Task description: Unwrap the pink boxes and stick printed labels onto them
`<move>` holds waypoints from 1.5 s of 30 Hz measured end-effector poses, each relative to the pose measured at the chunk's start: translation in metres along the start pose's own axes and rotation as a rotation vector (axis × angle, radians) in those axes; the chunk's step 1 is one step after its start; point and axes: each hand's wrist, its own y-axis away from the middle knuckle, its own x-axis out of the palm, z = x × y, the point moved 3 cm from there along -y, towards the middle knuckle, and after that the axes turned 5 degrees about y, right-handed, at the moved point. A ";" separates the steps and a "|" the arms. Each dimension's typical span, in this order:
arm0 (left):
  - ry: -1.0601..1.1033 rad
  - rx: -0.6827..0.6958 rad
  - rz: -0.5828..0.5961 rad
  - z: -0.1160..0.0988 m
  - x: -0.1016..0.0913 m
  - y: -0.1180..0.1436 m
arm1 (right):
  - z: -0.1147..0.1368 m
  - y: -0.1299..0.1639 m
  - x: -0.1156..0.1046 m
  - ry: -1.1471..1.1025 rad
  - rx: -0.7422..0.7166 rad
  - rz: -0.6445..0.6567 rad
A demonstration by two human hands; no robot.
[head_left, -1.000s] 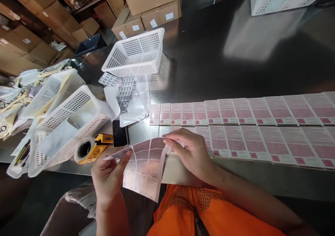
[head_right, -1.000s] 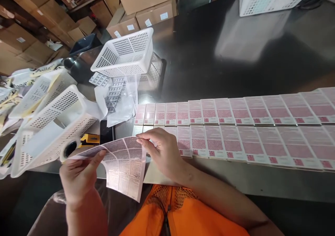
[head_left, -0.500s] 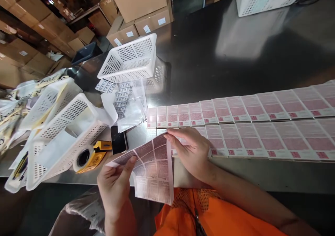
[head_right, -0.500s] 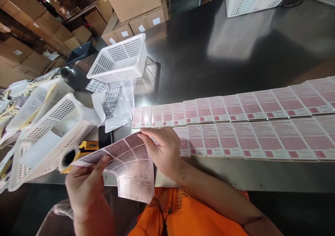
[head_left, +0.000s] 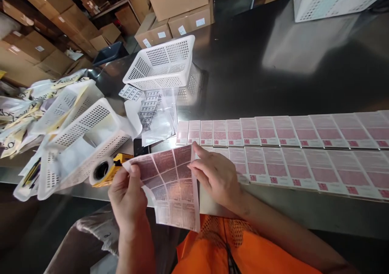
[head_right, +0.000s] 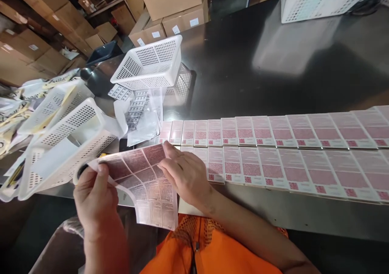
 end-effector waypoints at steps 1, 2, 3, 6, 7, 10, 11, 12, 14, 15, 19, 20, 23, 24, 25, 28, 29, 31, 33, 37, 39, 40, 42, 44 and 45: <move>0.014 0.024 -0.008 -0.001 0.001 -0.004 | 0.000 0.001 0.002 -0.031 0.012 0.014; 0.022 0.045 -0.004 -0.002 0.003 -0.007 | -0.001 0.003 0.004 -0.077 0.056 0.012; 0.019 0.061 0.010 -0.002 0.004 -0.008 | -0.003 0.004 0.005 -0.131 0.125 -0.002; -0.030 0.084 0.057 -0.004 0.005 -0.005 | -0.011 0.004 0.009 -0.255 0.351 -0.093; -0.045 0.085 0.063 -0.004 0.005 -0.003 | -0.013 0.003 0.009 -0.268 0.389 -0.132; -0.037 0.091 0.053 -0.005 0.007 0.004 | -0.016 -0.001 0.009 -0.254 0.394 -0.215; -0.020 0.091 0.045 -0.005 0.008 0.005 | -0.017 -0.002 0.009 -0.242 0.381 -0.233; -0.004 0.090 0.036 -0.005 0.010 0.006 | -0.017 -0.002 0.010 -0.226 0.370 -0.246; 0.016 0.075 0.020 -0.006 0.012 0.007 | -0.016 -0.002 0.011 -0.184 0.342 -0.260; 0.019 0.067 0.017 -0.005 0.013 0.007 | -0.015 -0.002 0.011 -0.162 0.325 -0.259; -0.014 0.067 0.008 -0.004 0.015 0.008 | -0.013 -0.002 0.014 -0.090 0.261 -0.226; -0.024 0.076 0.001 -0.004 0.015 0.007 | -0.012 -0.003 0.014 -0.066 0.247 -0.211; -0.039 0.097 -0.008 -0.002 0.014 0.002 | -0.011 -0.003 0.016 0.023 0.130 -0.113; -0.046 0.101 -0.004 -0.002 0.013 -0.001 | -0.010 -0.003 0.017 0.053 0.062 -0.061; -0.054 0.102 0.001 -0.001 0.013 -0.004 | -0.010 -0.002 0.019 0.082 -0.012 -0.001; -0.062 0.101 0.026 0.003 0.013 -0.015 | -0.010 0.005 0.027 0.164 -0.169 0.165; -0.054 0.098 0.034 0.005 0.012 -0.018 | -0.011 0.007 0.030 0.179 -0.187 0.203; -0.057 0.083 0.044 0.010 0.012 -0.024 | -0.012 0.012 0.032 0.191 -0.187 0.243; -0.113 0.072 0.037 0.017 0.009 -0.031 | -0.009 0.016 0.031 0.174 -0.213 0.238; -0.242 0.044 0.036 0.037 0.000 -0.050 | 0.018 0.028 0.020 -0.046 -0.501 0.249; -0.234 -0.024 0.095 0.050 -0.006 -0.061 | 0.030 0.032 0.013 -0.219 -0.546 0.352; -0.217 -0.070 0.144 0.056 -0.009 -0.065 | 0.034 0.031 0.009 -0.318 -0.516 0.401; -0.178 -0.155 0.253 0.066 -0.012 -0.069 | 0.032 0.027 0.003 -0.504 -0.362 0.474; -0.162 -0.203 0.348 0.069 -0.013 -0.066 | 0.018 0.017 -0.003 -0.621 -0.110 0.444; -0.159 -0.216 0.397 0.069 -0.011 -0.062 | 0.008 0.012 -0.006 -0.646 0.035 0.403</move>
